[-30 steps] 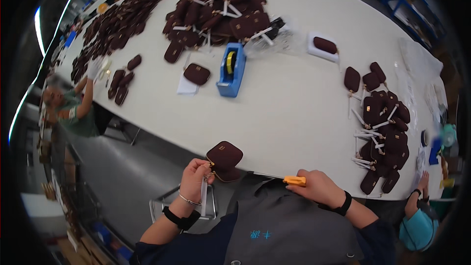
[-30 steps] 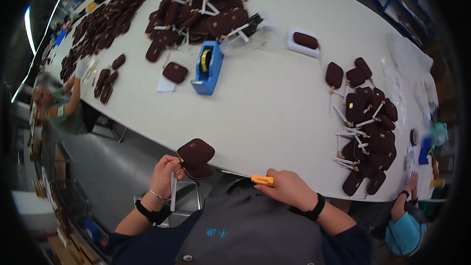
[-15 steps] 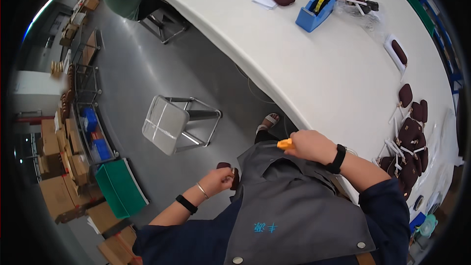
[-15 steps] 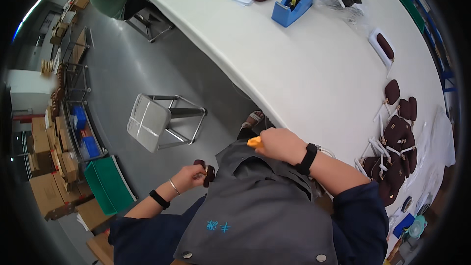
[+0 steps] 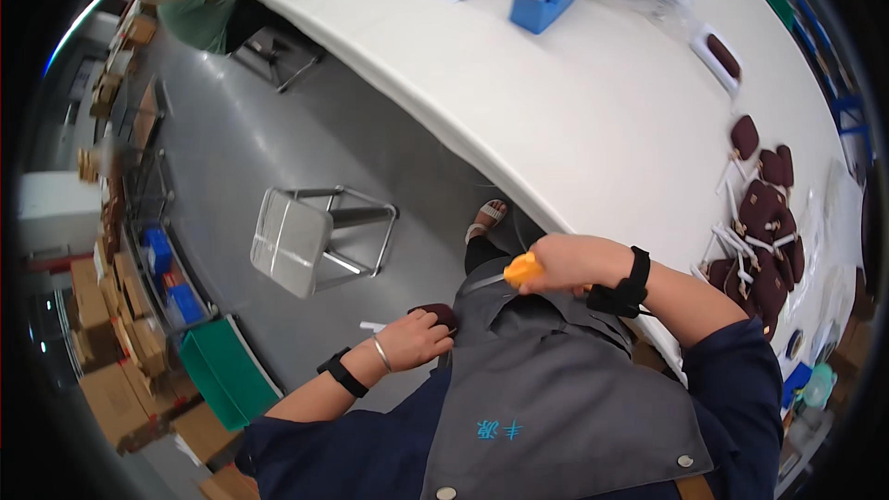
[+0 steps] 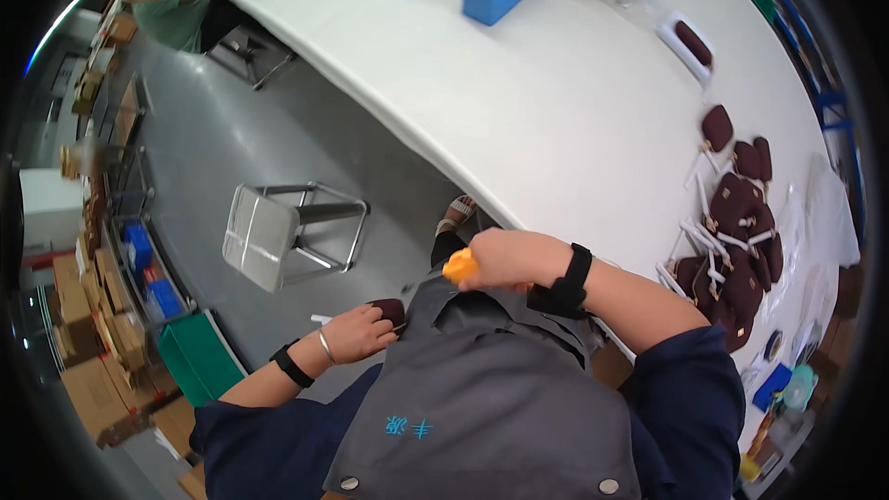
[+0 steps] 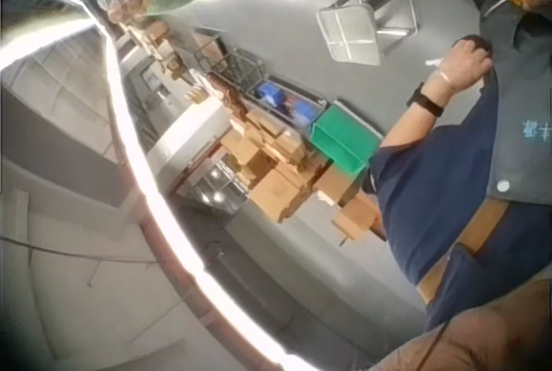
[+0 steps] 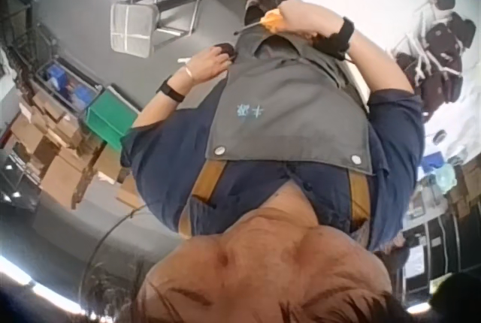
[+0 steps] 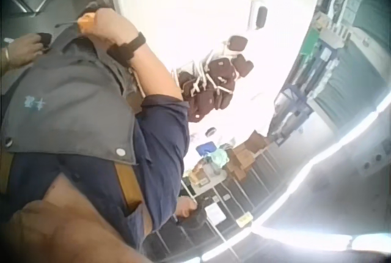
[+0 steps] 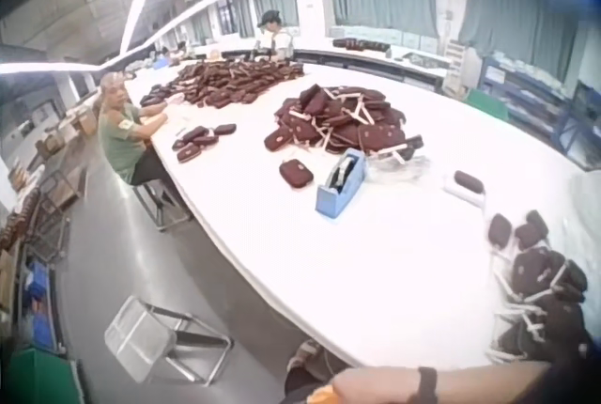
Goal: The person repeatedly picks up small maroon pouches and white plastic rods from a large table. They insert the rods into the pouches using a yellow-handled tool to assist with the opening. The finished items are placed into a pile on the table.
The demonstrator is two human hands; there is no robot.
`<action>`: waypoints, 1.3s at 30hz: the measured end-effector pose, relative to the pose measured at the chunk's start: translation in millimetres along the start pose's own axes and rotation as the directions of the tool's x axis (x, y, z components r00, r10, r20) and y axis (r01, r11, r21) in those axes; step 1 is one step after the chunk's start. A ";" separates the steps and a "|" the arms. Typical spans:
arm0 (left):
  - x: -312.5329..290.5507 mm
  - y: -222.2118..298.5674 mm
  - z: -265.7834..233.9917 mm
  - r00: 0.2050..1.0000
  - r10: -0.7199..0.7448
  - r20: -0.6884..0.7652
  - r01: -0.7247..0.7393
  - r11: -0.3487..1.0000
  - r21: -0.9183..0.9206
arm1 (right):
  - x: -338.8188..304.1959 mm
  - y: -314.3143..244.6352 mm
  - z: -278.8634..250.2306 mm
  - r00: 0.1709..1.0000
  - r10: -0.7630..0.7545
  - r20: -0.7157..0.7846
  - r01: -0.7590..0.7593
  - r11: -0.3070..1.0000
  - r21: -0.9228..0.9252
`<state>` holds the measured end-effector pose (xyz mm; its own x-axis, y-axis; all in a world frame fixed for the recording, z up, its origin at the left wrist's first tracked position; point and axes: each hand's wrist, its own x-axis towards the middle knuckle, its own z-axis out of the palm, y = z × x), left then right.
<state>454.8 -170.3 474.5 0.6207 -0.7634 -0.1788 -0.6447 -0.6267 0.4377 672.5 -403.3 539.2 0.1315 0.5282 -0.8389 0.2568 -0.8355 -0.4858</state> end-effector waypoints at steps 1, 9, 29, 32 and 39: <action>2.6 -1.1 -5.1 0.999 -0.040 -0.032 0.039 0.999 -0.033 | -1.8 13.8 9.3 0.990 -0.071 -0.124 0.065 0.996 -0.054; 59.9 -32.3 -47.8 0.958 -0.203 -0.204 0.154 0.961 -0.231 | -80.9 101.1 41.1 0.962 0.033 -0.271 0.097 0.886 0.454; 561.8 193.9 -132.5 0.796 0.535 -0.283 -0.546 0.837 0.046 | -147.8 159.3 367.7 0.000 0.981 -0.196 0.831 0.110 0.546; 559.3 185.6 -100.1 0.829 0.546 -0.122 -0.542 0.838 0.064 | -145.1 139.8 354.4 0.005 0.991 -0.134 0.846 0.068 0.530; 556.5 25.7 -132.1 0.890 0.418 -0.183 -0.449 0.874 -0.186 | -145.5 114.0 267.9 -0.020 0.933 -0.360 0.753 0.251 0.608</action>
<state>842.5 -590.6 502.7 0.3649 -0.9124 0.1854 -0.7589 -0.1762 0.6270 426.2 -616.0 540.1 0.5820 -0.7351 -0.3478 -0.4190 0.0955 -0.9029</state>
